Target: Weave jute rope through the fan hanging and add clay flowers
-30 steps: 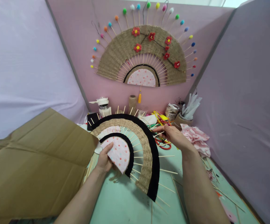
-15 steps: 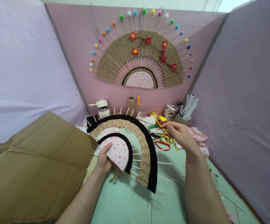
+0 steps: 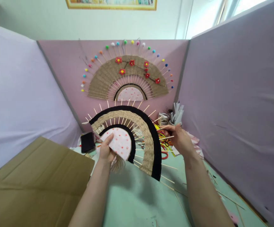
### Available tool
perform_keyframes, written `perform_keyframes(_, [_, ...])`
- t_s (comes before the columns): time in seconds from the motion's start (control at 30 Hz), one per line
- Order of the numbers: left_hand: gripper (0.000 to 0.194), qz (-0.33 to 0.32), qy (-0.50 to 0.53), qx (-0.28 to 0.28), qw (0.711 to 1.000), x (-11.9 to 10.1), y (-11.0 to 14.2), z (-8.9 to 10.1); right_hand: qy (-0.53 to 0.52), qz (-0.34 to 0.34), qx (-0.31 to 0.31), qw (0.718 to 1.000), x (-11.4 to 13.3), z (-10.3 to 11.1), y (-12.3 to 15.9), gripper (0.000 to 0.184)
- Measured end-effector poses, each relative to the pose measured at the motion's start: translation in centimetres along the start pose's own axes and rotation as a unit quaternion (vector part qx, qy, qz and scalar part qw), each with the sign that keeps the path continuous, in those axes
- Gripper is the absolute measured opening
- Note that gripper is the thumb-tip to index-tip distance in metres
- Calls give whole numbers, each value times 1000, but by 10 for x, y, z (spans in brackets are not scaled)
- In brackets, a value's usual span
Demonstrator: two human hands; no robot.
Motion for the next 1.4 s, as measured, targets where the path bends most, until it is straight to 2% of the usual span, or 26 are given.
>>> perform_keyframes(0.17, [31, -9, -4, -3, 1000, -6, -12, -2, -64, -18, 22, 998, -7, -9, -3, 64])
perform_keyframes(0.33, [37, 2, -13, -16, 1000, -15, -14, 8, -56, -34, 29, 997, -14, -14, -5, 67])
perform_keyframes(0.53, [33, -21, -33, -40, 998, -29, -14, 19, -30, -15, 37, 999, -16, -17, -6, 67])
perform_keyframes(0.77, [35, -35, -39, -51, 997, -39, -9, 16, -4, -10, -29, 1000, -16, -5, -6, 58])
perform_keyframes(0.93, [34, -55, -54, -71, 994, -47, -8, 21, 45, -5, -86, 995, -10, 2, -4, 48])
perform_keyframes(1.2, [22, -75, -56, -65, 993, -53, -9, 26, 107, -20, -94, 990, 2, -4, -1, 40])
perform_keyframes(1.4, [22, -99, -60, -69, 991, -61, -7, 26, 116, -36, -95, 988, -1, -4, -2, 39])
Point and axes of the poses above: each hand's wrist, its own y-axis away from the middle knuckle, its own z-axis out of the back of the hand, x = y × z, the point moved 5 cm from there along -y, towards the middle knuckle, and after that the axes turned 10 degrees about x, right-handed, at the moved point
